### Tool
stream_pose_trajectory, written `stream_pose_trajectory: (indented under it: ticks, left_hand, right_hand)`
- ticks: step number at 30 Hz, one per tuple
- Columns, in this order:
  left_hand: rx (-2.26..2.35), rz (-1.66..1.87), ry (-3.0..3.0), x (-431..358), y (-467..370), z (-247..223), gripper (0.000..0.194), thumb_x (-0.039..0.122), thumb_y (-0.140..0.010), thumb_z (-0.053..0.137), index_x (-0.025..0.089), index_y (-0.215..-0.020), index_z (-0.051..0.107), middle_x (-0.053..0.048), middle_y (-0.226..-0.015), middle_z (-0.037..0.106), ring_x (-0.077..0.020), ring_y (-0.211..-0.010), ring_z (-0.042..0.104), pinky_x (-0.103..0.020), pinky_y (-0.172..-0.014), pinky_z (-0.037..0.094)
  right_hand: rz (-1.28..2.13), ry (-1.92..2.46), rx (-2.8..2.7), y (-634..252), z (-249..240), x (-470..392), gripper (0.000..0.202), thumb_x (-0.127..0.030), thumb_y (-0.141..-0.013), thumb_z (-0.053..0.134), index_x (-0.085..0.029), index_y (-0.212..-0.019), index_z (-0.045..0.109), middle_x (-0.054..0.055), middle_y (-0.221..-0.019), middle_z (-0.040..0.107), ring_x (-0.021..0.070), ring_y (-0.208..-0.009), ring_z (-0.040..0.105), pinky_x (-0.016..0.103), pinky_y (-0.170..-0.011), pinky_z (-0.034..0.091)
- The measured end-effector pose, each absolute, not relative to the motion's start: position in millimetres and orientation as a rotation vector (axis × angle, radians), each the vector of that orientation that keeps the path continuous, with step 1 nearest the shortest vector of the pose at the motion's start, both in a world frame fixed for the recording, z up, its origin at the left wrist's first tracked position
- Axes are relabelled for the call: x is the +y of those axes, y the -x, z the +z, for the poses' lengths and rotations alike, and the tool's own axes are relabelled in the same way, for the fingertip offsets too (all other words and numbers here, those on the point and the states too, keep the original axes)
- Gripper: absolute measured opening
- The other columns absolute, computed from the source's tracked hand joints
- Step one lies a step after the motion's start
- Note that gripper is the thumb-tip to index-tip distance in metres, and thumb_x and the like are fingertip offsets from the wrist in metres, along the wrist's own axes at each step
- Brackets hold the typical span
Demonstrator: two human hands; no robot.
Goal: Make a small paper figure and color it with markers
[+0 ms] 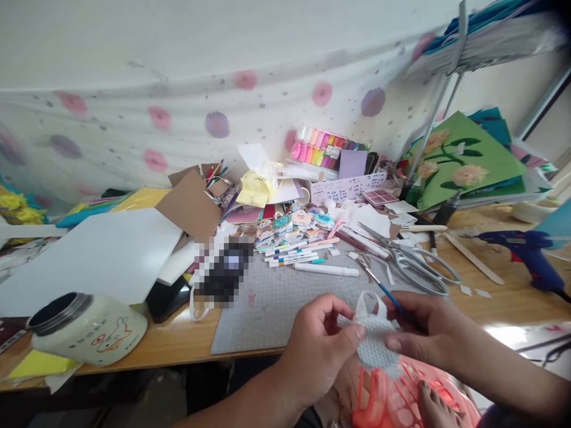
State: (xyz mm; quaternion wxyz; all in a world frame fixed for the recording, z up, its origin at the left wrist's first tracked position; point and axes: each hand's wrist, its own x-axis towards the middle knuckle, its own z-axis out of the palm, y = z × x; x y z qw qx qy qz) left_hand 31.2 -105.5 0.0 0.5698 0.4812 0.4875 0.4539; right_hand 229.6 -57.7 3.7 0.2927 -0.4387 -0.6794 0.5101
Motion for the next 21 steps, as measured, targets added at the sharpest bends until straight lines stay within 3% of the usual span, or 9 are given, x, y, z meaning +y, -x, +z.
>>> stream_pose_trajectory:
  ticks: [2, 5, 15, 21]
  left_hand:
    - [1.143, 1.060, -1.118, -97, -27, 1, 0.022, 0.036, -0.071, 0.069, 0.019, -0.078, 0.058, 0.001, -0.066, 0.053, -0.0142, -0.062, 0.045, -0.025, -0.057, 0.035]
    - [1.077, 1.050, -1.062, -86, -20, 4, 0.025, 0.035, -0.067, 0.071, 0.019, -0.081, 0.057, 0.001, -0.069, 0.052, -0.0139, -0.063, 0.044, -0.026, -0.058, 0.036]
    - [1.045, 0.958, -0.955, -67, -14, -4, 0.025, 0.032, -0.063, 0.074, 0.018, -0.075, 0.057, 0.001, -0.069, 0.056, -0.0128, -0.061, 0.047, -0.025, -0.057, 0.037]
    - [1.053, 0.953, -0.954, -61, -13, 1, 0.024, 0.030, -0.062, 0.076, 0.016, -0.074, 0.061, 0.001, -0.068, 0.058, -0.0113, -0.059, 0.048, -0.025, -0.058, 0.036]
  right_hand:
    - [1.487, 1.132, -1.813, -223, 0, -47, 0.031, -0.045, -0.065, 0.079, -0.017, -0.070, 0.065, -0.001, -0.061, 0.054, 0.0125, -0.057, 0.047, 0.023, -0.050, 0.041]
    - [1.547, 1.156, -1.779, -217, 1, -35, 0.025, -0.036, -0.065, 0.081, -0.018, -0.070, 0.065, -0.002, -0.062, 0.055, 0.0123, -0.057, 0.048, 0.022, -0.051, 0.043]
    - [1.685, 1.250, -1.657, -208, -1, -26, 0.033, -0.050, -0.064, 0.077, -0.020, -0.076, 0.069, 0.002, -0.063, 0.060, 0.0150, -0.055, 0.053, 0.025, -0.048, 0.048]
    - [1.874, 1.149, -1.598, -211, -1, -18, 0.026, -0.042, -0.068, 0.079, -0.019, -0.077, 0.069, 0.004, -0.069, 0.065, 0.0159, -0.060, 0.058, 0.026, -0.055, 0.050]
